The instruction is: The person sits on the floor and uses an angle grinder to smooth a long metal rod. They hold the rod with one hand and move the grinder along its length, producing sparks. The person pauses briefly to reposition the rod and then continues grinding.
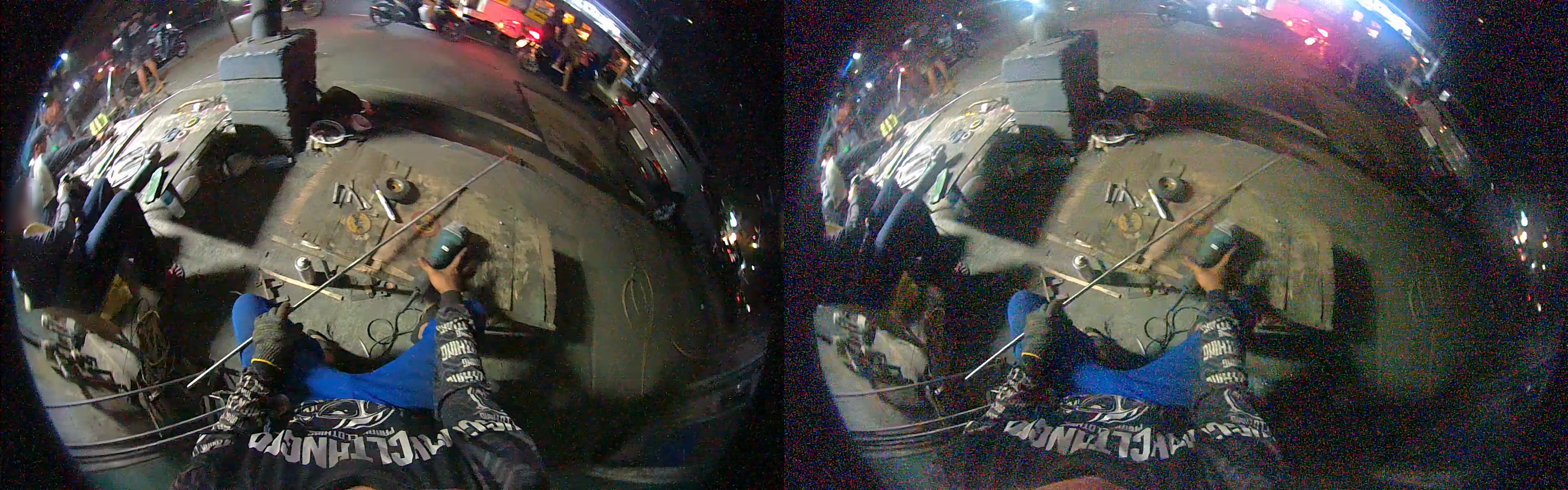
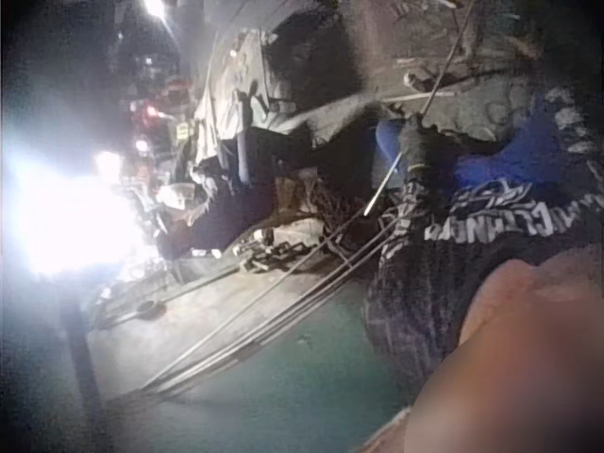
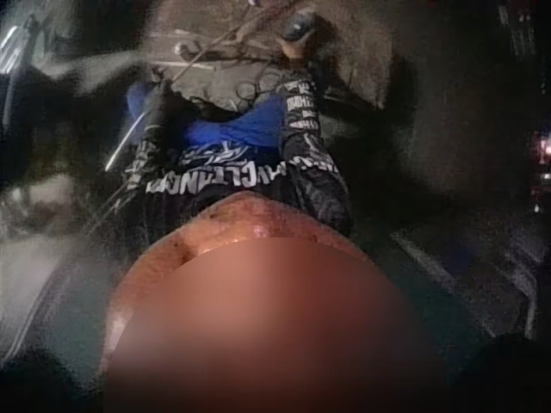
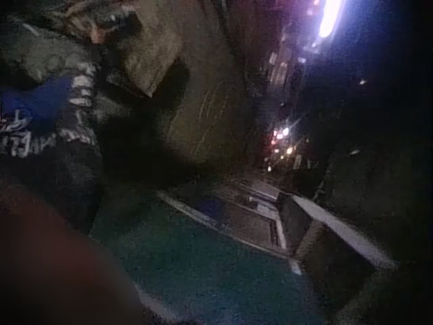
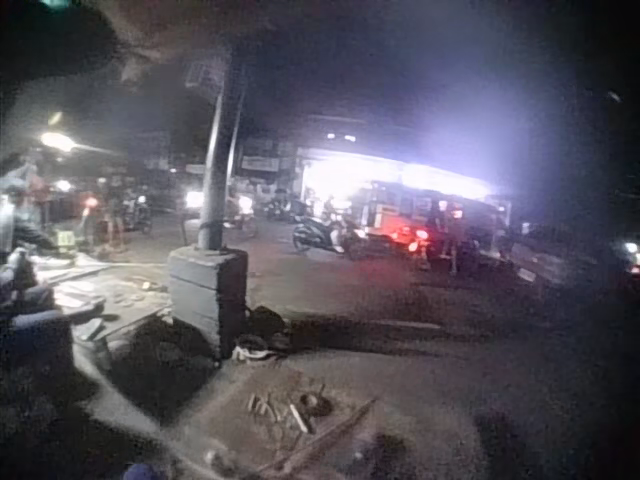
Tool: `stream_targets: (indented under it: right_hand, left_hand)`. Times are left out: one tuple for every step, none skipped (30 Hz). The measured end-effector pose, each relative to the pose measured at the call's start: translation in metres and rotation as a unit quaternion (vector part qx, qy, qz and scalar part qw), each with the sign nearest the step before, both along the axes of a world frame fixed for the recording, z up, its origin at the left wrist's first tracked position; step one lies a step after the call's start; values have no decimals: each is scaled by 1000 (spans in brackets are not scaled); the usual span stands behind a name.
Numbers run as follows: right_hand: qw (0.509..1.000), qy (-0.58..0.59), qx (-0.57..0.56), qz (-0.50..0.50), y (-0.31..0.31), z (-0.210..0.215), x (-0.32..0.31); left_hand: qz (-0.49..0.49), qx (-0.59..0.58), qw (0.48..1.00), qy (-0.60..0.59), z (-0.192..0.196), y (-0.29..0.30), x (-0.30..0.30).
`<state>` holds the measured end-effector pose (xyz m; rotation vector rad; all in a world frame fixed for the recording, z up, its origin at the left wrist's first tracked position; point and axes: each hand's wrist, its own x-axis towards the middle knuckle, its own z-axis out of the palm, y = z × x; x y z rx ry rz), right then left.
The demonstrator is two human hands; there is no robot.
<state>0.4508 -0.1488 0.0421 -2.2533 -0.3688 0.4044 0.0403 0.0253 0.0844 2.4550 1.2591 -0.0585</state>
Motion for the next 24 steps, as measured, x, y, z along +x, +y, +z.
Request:
stream_targets:
  right_hand:
    - [1000, -12, 24, 0, -2, 0, 0]
    - [1000, -3, 31, 1, -5, -2, 2]
    - [997, -72, 21, -2, -7, -5, 4]
    - [995, -91, -24, -38, -11, -9, 6]
    - [995, -98, 6, -31, -14, -13, 10]
    - [996, -71, 19, -52, -17, -17, 12]
    - [996, -44, 32, -72, -20, -20, 15]
    - [995, -16, 45, -93, -23, -22, 18]
    - [994, -41, -16, -102, -26, -23, 21]
    - [994, -1, 8, -105, -30, -22, 23]
    - [993, -49, -43, -97, -33, -21, 25]
    - [989, -83, -79, -94, -37, -21, 26]
    - [993, -68, 19, -99, -41, -20, 28]
    - [988, -23, 107, -107, -46, -20, 28]
    - [989, -66, 23, -131, -50, -21, 30]
    - [990, -82, -6, -115, -53, -24, 30]
    - [989, -76, -25, -127, -56, -27, 31]
    - [982, -70, -65, -160, -58, -31, 32]
    - [979, -73, -85, -168, -57, -37, 33]
    - [977, -113, -87, -161, -59, -40, 35]
    - [972, -127, -110, -163, -57, -44, 36]
    - [972, -136, -114, -155, -58, -46, 37]
    - [962, -170, -136, -166, -56, -47, 37]
    - [956, -198, -140, -167, -55, -46, 36]
  left_hand:
    - [-3, -2, 1000, 1, 1, -1, 0]
    - [-7, -5, 1000, 1, 1, -2, 0]
    - [-62, 118, 989, -71, 2, -4, -1]
    - [-53, 77, 994, -65, 2, -4, 1]
    - [-40, 36, 997, -57, 2, -6, 1]
    - [-32, -11, 998, -53, 2, -7, 2]
    - [-28, -6, 999, -37, 3, -9, 3]
    - [-21, -5, 999, -29, 4, -9, 4]
    - [-18, -8, 1000, -24, 6, -11, 5]
    - [-15, -11, 1000, -18, 8, -12, 5]
    - [-15, -1, 1000, -25, 9, -13, 5]
    - [-15, 9, 999, -32, 11, -15, 5]
    - [-16, 16, 999, -37, 13, -17, 4]
    - [-15, 12, 999, -37, 14, -17, 3]
    - [-16, 5, 999, -35, 15, -18, 2]
    - [-20, -4, 999, -27, 15, -17, 3]
    - [-18, -2, 999, -28, 15, -15, 2]
    - [-20, -3, 1000, -22, 14, -12, 4]
    - [-21, -13, 1000, -11, 13, -9, 5]
    - [-23, -12, 1000, -15, 11, -6, 6]
    - [-24, -20, 999, -14, 9, -3, 8]
    - [-25, -27, 999, -12, 6, -2, 9]
    - [-24, -18, 999, -12, 4, -1, 10]
    - [-22, -9, 1000, -12, 2, -2, 9]
